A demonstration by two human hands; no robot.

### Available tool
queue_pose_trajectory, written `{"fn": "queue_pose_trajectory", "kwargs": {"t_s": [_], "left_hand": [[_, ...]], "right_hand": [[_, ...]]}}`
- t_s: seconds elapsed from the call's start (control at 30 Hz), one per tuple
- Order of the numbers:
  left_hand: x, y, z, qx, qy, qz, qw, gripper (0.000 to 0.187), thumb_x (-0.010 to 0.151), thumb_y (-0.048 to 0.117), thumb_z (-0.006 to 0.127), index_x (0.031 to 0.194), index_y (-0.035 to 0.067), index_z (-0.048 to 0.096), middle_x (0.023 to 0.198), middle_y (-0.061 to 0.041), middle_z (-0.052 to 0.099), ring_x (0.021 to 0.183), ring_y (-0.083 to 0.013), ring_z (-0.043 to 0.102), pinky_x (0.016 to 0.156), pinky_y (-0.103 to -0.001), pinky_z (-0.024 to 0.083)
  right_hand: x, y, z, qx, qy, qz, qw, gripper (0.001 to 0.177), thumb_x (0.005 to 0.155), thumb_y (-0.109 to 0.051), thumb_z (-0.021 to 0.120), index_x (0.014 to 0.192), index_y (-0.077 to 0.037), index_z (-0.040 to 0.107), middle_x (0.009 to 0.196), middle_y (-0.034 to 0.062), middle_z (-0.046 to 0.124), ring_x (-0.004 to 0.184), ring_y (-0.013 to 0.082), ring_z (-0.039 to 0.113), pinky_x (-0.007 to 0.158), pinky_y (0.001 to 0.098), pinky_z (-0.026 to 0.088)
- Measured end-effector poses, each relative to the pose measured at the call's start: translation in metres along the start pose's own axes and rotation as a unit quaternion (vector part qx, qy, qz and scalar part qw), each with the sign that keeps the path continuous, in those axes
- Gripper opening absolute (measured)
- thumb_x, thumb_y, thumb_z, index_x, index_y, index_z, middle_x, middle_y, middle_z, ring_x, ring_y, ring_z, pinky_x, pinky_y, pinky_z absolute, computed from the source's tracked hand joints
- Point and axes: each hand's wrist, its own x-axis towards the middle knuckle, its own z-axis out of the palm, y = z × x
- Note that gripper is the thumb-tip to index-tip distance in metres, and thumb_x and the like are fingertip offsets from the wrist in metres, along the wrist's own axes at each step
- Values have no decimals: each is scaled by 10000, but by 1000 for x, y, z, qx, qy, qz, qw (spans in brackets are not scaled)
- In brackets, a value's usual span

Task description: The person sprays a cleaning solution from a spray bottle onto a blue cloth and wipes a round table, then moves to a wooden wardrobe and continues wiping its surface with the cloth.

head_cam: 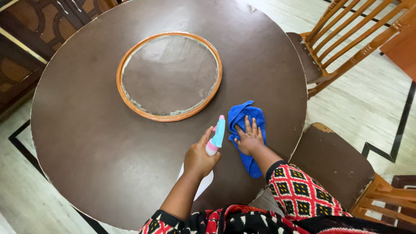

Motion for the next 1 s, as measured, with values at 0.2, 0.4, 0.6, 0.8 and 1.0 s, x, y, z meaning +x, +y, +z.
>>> {"fn": "queue_pose_trajectory", "kwargs": {"t_s": [0.2,0.4,0.6,0.8,1.0], "left_hand": [[-2,-11,-2,-27,17,22,999,859,684,239,731,1498,304,464,916,-142,762,899,-362,725,810,-465,556],[-9,-14,-6,-21,3,60,998,859,703,244,735,1513,297,453,918,-159,752,890,-376,718,810,-472,550],[-16,-16,-9,-36,-5,95,995,854,704,239,727,1513,269,455,870,-168,749,868,-375,724,797,-464,554],[-17,-23,-10,-54,-4,106,993,848,699,222,726,1505,254,464,882,-165,748,870,-377,725,790,-460,557],[-21,-23,-12,-64,-21,117,991,836,704,227,723,1498,276,466,888,-146,758,881,-362,734,791,-451,562]], "right_hand": [[-14,-3,1,2,-13,22,1000,717,1005,-513,469,1633,-349,162,1706,121,-199,1560,390,-186,1244,561,60],[-23,-5,9,12,3,35,999,708,1006,-506,471,1630,-345,177,1708,123,-190,1562,394,-179,1247,556,62],[-39,-10,15,25,-12,61,998,708,1010,-509,455,1634,-355,155,1706,119,-203,1562,389,-192,1247,559,58],[-51,-14,21,26,-13,73,997,700,1020,-497,446,1637,-344,152,1703,128,-211,1555,397,-200,1248,558,45],[-65,-18,26,33,-20,87,995,691,1023,-498,444,1634,-351,157,1706,118,-223,1559,394,-200,1250,557,46]]}}
